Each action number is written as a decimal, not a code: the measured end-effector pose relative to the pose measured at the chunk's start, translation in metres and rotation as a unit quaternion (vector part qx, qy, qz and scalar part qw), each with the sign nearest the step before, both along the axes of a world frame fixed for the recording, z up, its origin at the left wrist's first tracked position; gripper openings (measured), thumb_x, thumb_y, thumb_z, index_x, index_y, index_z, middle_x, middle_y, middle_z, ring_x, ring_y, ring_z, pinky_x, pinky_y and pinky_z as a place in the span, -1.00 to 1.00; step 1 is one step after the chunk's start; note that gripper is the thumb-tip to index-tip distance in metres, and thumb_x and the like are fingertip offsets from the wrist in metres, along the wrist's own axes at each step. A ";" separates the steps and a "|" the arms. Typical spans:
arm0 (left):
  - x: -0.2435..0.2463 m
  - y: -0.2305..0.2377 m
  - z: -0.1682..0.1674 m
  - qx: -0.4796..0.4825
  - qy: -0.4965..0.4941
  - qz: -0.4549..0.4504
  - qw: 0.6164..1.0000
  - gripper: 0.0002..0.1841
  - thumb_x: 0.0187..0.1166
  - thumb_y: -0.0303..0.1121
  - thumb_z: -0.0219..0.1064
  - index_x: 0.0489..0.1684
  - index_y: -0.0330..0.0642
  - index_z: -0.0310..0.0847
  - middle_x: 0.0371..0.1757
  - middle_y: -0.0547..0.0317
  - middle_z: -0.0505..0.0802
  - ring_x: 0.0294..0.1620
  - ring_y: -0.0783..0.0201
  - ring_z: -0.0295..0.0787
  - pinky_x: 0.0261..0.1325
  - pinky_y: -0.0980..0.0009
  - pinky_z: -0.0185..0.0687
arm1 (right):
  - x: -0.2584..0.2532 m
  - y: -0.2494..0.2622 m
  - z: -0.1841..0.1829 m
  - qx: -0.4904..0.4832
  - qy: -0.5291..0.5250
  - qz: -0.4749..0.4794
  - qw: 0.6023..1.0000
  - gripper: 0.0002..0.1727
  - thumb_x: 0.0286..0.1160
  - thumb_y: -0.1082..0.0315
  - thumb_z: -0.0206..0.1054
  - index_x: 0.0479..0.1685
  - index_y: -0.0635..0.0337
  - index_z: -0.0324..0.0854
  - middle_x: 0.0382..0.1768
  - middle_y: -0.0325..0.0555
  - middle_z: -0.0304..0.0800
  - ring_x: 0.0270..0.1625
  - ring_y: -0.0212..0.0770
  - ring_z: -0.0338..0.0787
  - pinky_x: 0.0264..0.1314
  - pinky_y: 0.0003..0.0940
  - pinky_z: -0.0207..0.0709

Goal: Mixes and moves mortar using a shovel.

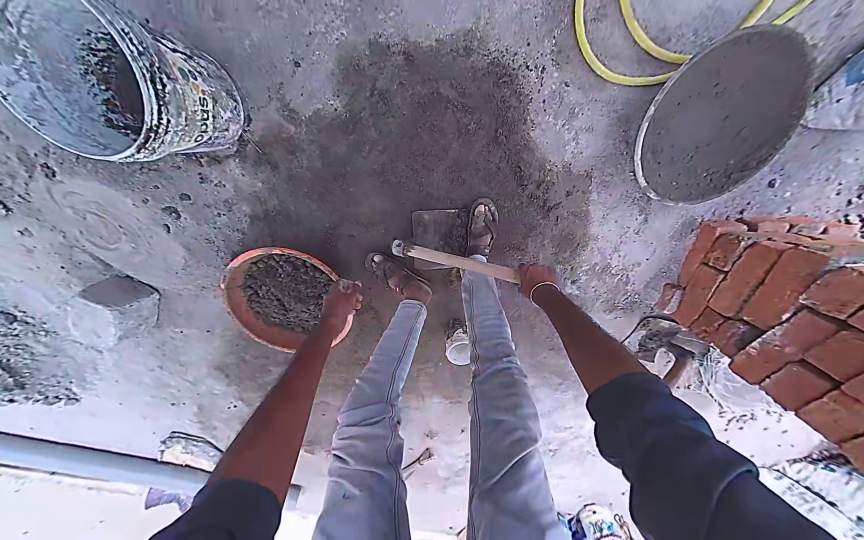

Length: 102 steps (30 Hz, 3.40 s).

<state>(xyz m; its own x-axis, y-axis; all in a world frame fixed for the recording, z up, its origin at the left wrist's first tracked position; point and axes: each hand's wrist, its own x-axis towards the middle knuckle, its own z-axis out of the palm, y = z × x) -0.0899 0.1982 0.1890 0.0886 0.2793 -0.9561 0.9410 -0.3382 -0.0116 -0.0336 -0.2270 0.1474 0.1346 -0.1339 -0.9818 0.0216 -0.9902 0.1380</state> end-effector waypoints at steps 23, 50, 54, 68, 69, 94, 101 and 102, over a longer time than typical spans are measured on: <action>-0.023 -0.098 0.035 -0.122 -0.130 0.747 0.640 -0.11 0.70 0.43 -0.41 0.16 -0.25 0.53 -0.17 -0.05 0.83 -0.25 0.13 0.83 -0.16 0.22 0.78 | -0.013 0.211 0.215 0.093 0.090 0.024 0.991 -0.46 0.58 0.26 0.32 0.51 0.33 0.47 0.28 0.29 0.74 0.36 0.24 0.76 0.34 0.19 0.61; -0.051 0.062 0.216 0.169 -0.268 0.708 0.631 -0.73 0.83 -0.22 0.02 -0.36 0.02 0.46 -0.40 0.25 0.78 -0.23 0.25 0.84 0.01 0.19 0.81 | 0.006 0.338 0.121 0.374 0.099 0.171 0.906 -0.51 0.61 0.39 0.32 0.53 0.22 0.53 0.34 0.32 0.71 0.41 0.37 0.69 0.43 0.37 0.48; -0.002 0.000 0.155 0.052 -0.219 0.675 0.703 -0.70 0.85 -0.23 -0.03 -0.41 0.04 0.43 -0.52 0.30 0.71 -0.41 0.29 0.80 -0.16 0.24 0.84 | 0.018 0.198 0.138 0.352 0.096 0.083 0.927 -0.50 0.63 0.09 0.37 0.38 0.26 0.61 0.18 0.36 0.77 0.28 0.39 0.75 0.24 0.44 0.54; 0.357 -0.274 -0.101 -0.102 -0.299 0.328 0.890 -0.92 0.77 -0.40 0.18 -0.03 -0.22 0.43 -0.45 0.18 0.60 -0.52 0.35 0.60 -0.36 0.45 0.68 | 0.172 0.031 -0.016 0.134 -0.206 -0.341 0.907 -0.58 0.53 0.18 0.41 0.27 0.22 0.67 0.10 0.24 0.84 0.22 0.25 0.82 0.19 0.32 0.62; 0.379 -0.284 -0.105 -0.097 -0.324 0.292 0.895 -0.91 0.78 -0.39 0.17 -0.02 -0.21 0.41 -0.44 0.19 0.60 -0.51 0.35 0.61 -0.35 0.44 0.69 | 0.192 0.025 -0.032 0.154 -0.219 -0.357 0.895 -0.57 0.54 0.19 0.41 0.29 0.24 0.66 0.14 0.24 0.83 0.25 0.25 0.81 0.22 0.31 0.61; 0.170 -0.442 -0.148 -0.067 -0.097 0.136 0.984 -0.55 0.86 -0.26 0.10 0.61 -0.23 0.15 -0.17 -0.01 0.60 -0.35 0.19 0.64 -0.23 0.26 0.70 | -0.008 -0.096 -0.014 0.018 -0.041 -0.435 0.899 -0.47 0.60 0.15 0.37 0.48 0.25 0.57 0.29 0.25 0.77 0.39 0.20 0.76 0.41 0.18 0.58; 0.092 -0.476 -0.146 -0.095 -0.013 0.131 0.987 -0.36 0.84 -0.20 0.15 0.79 -0.19 -0.06 0.04 -0.18 0.67 -0.19 0.08 0.72 -0.11 0.15 0.73 | -0.083 -0.129 -0.009 -0.033 -0.021 -0.438 0.898 -0.52 0.58 0.16 0.38 0.42 0.17 0.62 0.26 0.21 0.81 0.36 0.18 0.78 0.39 0.20 0.59; 0.092 -0.473 -0.144 -0.099 -0.010 0.135 0.986 -0.37 0.84 -0.21 0.14 0.79 -0.21 -0.05 0.04 -0.19 0.68 -0.20 0.08 0.74 -0.12 0.17 0.75 | -0.083 -0.131 -0.009 -0.028 -0.021 -0.434 0.900 -0.51 0.57 0.15 0.39 0.41 0.19 0.62 0.25 0.22 0.80 0.36 0.18 0.78 0.39 0.20 0.58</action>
